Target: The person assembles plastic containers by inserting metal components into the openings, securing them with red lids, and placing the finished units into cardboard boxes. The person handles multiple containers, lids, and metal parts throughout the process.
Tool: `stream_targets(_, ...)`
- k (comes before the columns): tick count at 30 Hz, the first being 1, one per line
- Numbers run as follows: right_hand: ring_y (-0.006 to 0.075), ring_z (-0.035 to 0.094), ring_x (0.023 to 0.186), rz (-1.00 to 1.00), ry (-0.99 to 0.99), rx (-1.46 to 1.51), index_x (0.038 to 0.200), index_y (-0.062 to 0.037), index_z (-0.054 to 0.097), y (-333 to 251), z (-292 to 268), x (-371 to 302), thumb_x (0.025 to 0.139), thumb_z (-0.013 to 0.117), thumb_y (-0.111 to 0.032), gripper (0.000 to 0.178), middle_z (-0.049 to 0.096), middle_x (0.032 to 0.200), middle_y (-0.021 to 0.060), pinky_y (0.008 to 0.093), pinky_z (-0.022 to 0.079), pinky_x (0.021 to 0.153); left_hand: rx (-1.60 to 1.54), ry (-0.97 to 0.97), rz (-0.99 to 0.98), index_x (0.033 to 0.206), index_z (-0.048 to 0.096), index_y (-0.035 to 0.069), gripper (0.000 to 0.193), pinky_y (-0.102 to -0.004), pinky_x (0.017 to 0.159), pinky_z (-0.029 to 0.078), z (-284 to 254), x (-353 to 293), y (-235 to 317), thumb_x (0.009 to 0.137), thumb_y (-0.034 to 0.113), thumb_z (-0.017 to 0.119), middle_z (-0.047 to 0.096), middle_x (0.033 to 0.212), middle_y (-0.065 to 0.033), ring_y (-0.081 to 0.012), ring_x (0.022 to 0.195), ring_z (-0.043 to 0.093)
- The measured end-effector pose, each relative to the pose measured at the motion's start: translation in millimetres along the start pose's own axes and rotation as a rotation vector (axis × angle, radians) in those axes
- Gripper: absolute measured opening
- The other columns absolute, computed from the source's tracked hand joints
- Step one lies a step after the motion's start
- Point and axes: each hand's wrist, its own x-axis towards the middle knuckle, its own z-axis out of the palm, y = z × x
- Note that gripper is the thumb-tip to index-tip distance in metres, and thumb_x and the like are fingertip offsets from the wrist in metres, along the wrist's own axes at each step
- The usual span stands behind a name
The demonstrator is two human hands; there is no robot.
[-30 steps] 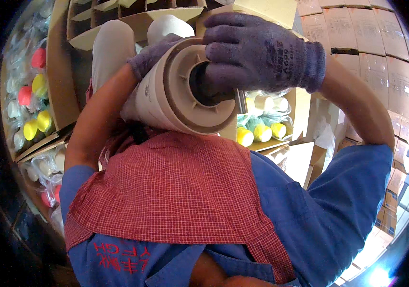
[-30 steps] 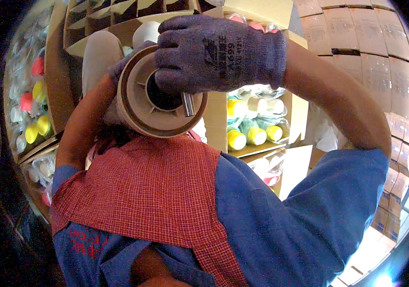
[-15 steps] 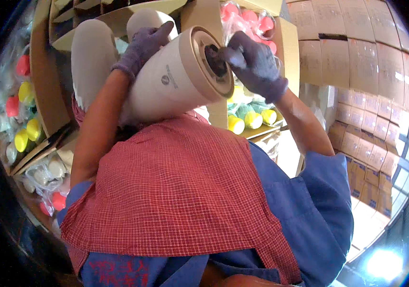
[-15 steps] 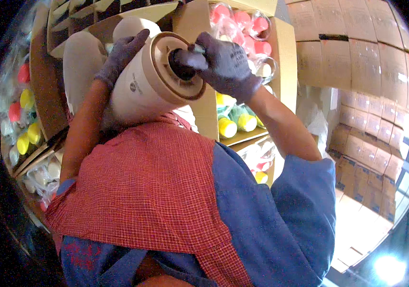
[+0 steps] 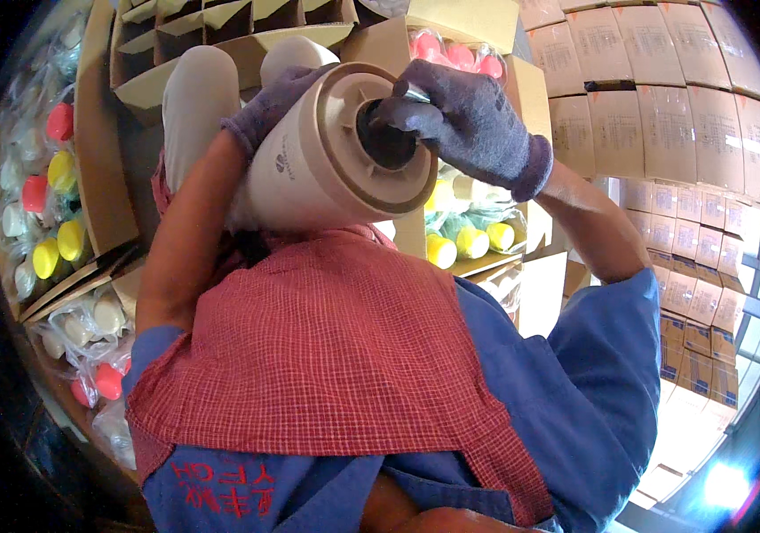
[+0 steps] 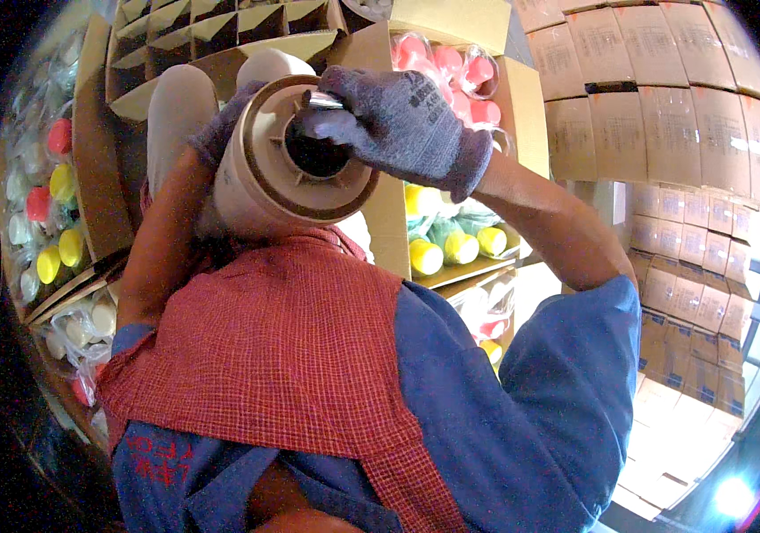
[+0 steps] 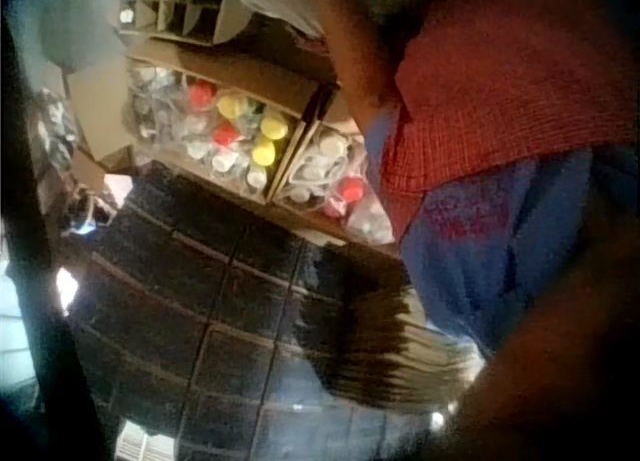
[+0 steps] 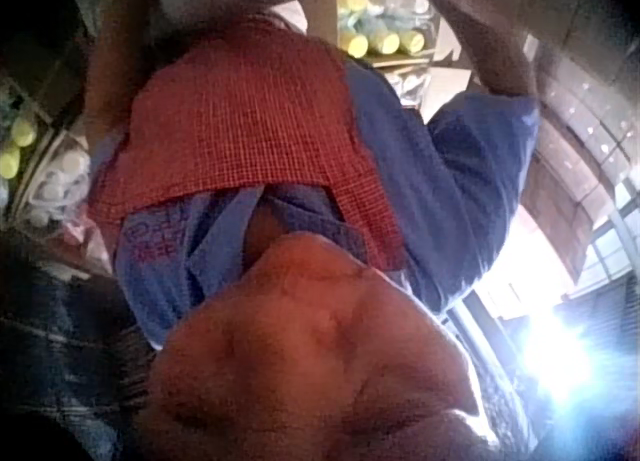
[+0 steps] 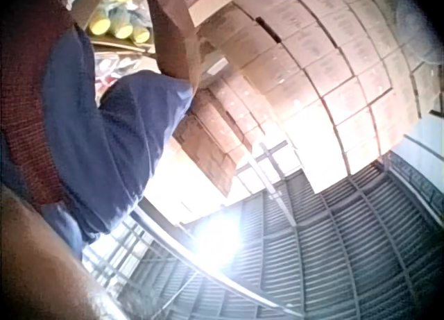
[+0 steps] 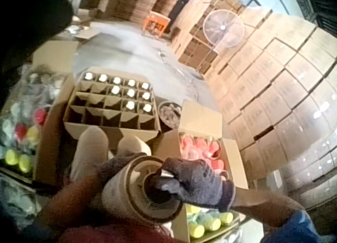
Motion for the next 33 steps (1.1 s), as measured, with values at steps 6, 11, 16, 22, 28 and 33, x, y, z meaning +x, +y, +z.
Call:
stream_targets(6,0.0318,0.064,0.082,-0.001,-0.022,-0.053,0.102,-0.0060,0.059,-6,-5,6,0.090,0.058,-0.038,0.034,0.062,0.089,0.0148,0.0392,0.050,0.067,0.672,0.051,0.403,0.120,0.061,0.006,0.030,-0.0285,0.087,0.048,-14,10,-27,0.096,0.022,0.052,0.064,0.107,-0.0048,-0.0117,0.098,0.059)
stream_targets(11,0.0302,0.061,0.094,-0.636,-0.138,-0.301,0.100,-0.0085,0.061,21,-39,20,0.073,0.076,-0.020,0.033,0.059,0.102,0.0105,0.0433,0.050,0.084,-0.095,0.105,-0.157,0.126,0.056,0.007,0.034,-0.0299,0.089,0.048,18,-10,26,0.094,0.017,0.054,0.062,0.116,-0.0107,-0.0175,0.104,0.058)
stream_targets(16,0.0314,0.055,0.107,-0.832,-0.225,-0.332,0.101,-0.0100,0.060,24,-39,37,0.065,0.075,-0.019,0.041,0.054,0.108,0.0102,0.0511,0.043,0.098,0.321,-0.061,0.012,0.130,0.054,0.010,0.038,-0.0300,0.092,0.047,3,3,5,0.092,0.015,0.056,0.060,0.119,-0.0113,-0.0187,0.107,0.057)
stream_targets(22,0.0304,0.053,0.110,-0.889,-0.271,-0.307,0.099,-0.0107,0.060,29,-35,40,0.065,0.072,-0.016,0.036,0.051,0.105,0.0092,0.0539,0.043,0.098,0.428,-0.105,0.093,0.130,0.053,0.010,0.039,-0.0311,0.092,0.046,5,1,12,0.091,0.012,0.055,0.061,0.118,-0.0114,-0.0208,0.107,0.058)
stream_targets(28,0.0302,0.054,0.106,-0.910,-0.283,-0.238,0.093,-0.0107,0.059,28,-33,36,0.066,0.072,-0.016,0.030,0.051,0.102,0.0087,0.0548,0.043,0.097,0.664,-0.073,0.167,0.130,0.052,0.011,0.041,-0.0341,0.091,0.047,-5,6,-9,0.089,0.013,0.057,0.060,0.116,-0.0150,-0.0279,0.104,0.059)
stream_targets(33,0.0302,0.055,0.102,-0.835,-0.311,-0.125,0.089,-0.0116,0.058,36,-30,39,0.066,0.073,-0.019,0.029,0.050,0.098,0.0092,0.0526,0.046,0.093,0.709,-0.062,0.256,0.129,0.053,0.013,0.040,-0.0350,0.090,0.047,-5,3,-7,0.090,0.014,0.056,0.060,0.113,-0.0145,-0.0288,0.102,0.060)
